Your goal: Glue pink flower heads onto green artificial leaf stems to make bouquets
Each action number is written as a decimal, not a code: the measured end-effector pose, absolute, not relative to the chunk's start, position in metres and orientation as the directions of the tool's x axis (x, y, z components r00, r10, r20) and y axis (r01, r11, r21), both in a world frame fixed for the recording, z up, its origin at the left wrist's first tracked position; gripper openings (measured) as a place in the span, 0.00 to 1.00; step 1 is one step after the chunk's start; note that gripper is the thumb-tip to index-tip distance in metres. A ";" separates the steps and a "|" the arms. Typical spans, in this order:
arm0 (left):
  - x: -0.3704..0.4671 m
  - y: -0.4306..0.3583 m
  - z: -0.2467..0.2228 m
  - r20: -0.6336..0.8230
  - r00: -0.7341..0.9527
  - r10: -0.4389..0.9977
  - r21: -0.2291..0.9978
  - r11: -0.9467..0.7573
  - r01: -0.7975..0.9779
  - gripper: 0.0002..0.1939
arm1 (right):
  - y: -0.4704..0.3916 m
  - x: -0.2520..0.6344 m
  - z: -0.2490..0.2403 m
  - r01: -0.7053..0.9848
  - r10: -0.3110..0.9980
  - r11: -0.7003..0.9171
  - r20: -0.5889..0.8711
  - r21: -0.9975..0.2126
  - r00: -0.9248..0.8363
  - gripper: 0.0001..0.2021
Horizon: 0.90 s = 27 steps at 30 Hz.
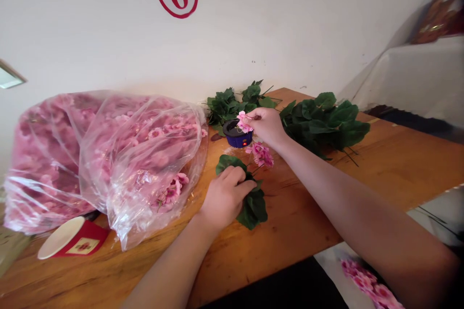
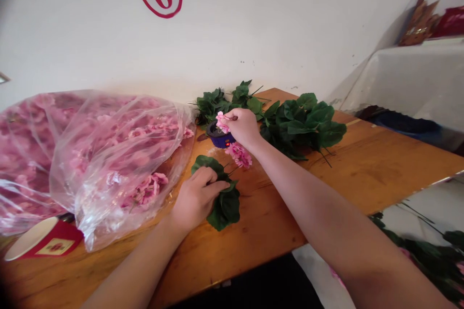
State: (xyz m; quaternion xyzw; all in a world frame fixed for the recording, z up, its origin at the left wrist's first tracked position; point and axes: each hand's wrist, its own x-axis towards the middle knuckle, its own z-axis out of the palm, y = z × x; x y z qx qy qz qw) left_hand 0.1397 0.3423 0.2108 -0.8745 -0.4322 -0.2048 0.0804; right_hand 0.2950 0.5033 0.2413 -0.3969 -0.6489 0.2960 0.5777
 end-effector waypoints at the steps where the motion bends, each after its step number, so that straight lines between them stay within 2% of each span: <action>1: 0.139 0.342 0.211 0.434 0.562 0.704 0.006 -0.627 0.779 0.14 | 0.503 0.295 0.241 0.175 0.856 0.512 0.518 -0.841 -0.016 0.12; 4: 0.139 0.342 0.212 0.428 0.562 0.708 0.015 -0.627 0.779 0.14 | 0.504 0.296 0.242 0.180 0.849 0.521 0.529 -0.834 -0.009 0.12; 8: 0.140 0.347 0.211 0.366 0.487 0.793 0.147 -0.566 0.811 0.12 | 0.506 0.296 0.242 0.211 0.846 0.524 0.533 -0.825 -0.013 0.12; 13: 0.141 0.348 0.214 0.280 0.475 0.834 0.260 -0.542 0.799 0.14 | 0.507 0.296 0.239 0.225 0.840 0.531 0.542 -0.817 -0.016 0.13; 21: 0.141 0.350 0.211 0.288 0.419 0.861 0.371 -0.504 0.780 0.15 | 0.504 0.296 0.241 0.231 0.839 0.534 0.544 -0.813 -0.023 0.12; 27: 0.144 0.350 0.204 0.296 0.296 0.908 0.515 -0.413 0.751 0.19 | 0.507 0.295 0.238 0.237 0.844 0.523 0.536 -0.818 -0.016 0.11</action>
